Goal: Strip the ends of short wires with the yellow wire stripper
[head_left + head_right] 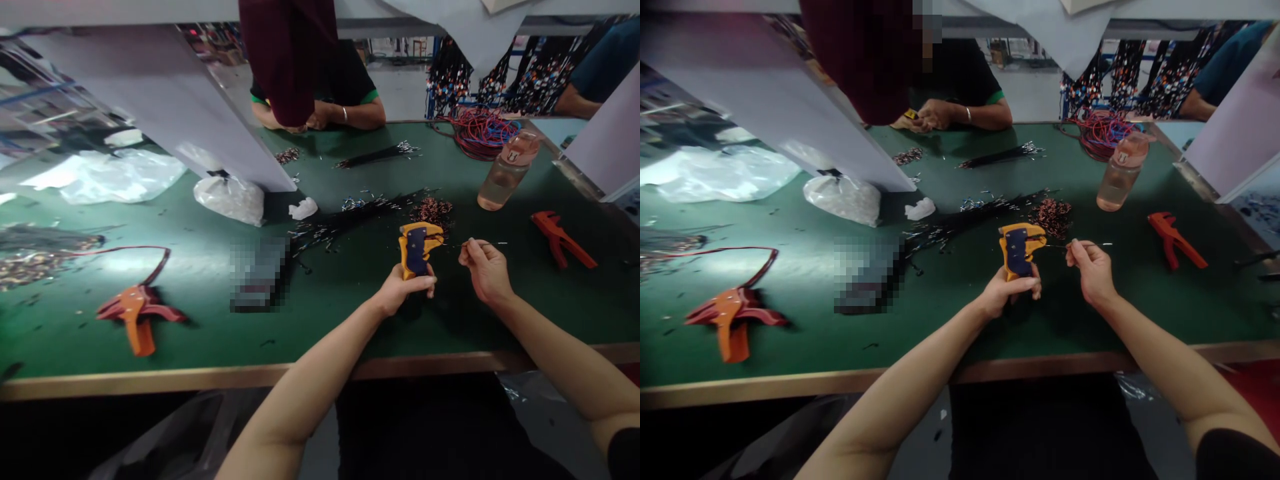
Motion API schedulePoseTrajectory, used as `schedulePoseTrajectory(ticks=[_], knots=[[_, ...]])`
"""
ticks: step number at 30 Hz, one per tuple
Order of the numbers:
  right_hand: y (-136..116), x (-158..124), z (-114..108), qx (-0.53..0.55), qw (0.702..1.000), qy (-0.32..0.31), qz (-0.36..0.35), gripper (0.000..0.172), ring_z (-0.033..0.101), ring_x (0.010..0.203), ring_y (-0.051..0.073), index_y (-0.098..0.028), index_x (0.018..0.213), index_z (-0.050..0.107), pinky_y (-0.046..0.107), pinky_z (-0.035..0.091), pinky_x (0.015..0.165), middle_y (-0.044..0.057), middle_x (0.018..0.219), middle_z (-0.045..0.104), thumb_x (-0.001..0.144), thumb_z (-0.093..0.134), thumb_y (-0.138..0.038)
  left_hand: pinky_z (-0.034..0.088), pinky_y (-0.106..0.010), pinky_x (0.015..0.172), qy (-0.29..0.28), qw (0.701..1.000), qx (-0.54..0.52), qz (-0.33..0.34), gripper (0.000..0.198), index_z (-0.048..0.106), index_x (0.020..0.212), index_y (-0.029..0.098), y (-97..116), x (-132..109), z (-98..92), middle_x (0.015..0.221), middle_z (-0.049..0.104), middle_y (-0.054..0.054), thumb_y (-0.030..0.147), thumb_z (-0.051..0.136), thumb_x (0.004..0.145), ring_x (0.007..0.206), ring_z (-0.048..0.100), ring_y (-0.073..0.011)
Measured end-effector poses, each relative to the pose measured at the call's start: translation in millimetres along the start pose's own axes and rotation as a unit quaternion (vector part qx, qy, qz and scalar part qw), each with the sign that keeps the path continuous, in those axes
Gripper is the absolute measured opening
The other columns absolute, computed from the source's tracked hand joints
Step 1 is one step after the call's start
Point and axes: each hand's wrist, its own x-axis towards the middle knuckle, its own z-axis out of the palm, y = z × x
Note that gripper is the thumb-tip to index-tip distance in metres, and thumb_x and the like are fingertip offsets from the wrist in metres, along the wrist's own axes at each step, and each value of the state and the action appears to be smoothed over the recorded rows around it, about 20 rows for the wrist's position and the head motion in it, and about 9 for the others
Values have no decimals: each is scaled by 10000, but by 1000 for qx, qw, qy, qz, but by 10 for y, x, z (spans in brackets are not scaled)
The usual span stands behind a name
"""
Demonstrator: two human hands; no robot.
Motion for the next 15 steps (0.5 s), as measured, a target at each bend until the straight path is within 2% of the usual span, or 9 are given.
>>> schedulePoseTrajectory(ticks=[7, 11, 15], knots=[[-1, 14, -10, -22, 1000, 21, 1, 329, 525, 539, 100, -208, 698, 649, 249, 445, 534, -31, 590, 589, 736, 773, -510, 488, -300, 673, 29, 995, -93, 31, 345, 639, 851, 155, 59, 57, -143, 667, 656, 9, 319, 818, 606, 625, 635, -148], [0, -10, -15, -59, 997, 19, -47, 309, 552, 558, 109, -207, 698, 654, 265, 476, 550, -7, 659, 642, 759, 763, -490, 497, -311, 715, 23, 994, -98, 29, 370, 664, 890, 151, 55, 50, -127, 729, 672, -7, 285, 830, 586, 676, 652, -159], [-46, -60, -44, -146, 982, 20, -115, 264, 601, 581, 134, -211, 733, 700, 287, 507, 572, 10, 690, 684, 797, 736, -465, 499, -320, 745, 23, 997, -67, 32, 366, 692, 911, 153, 49, 30, -115, 834, 712, -36, 269, 824, 590, 709, 660, -165]])
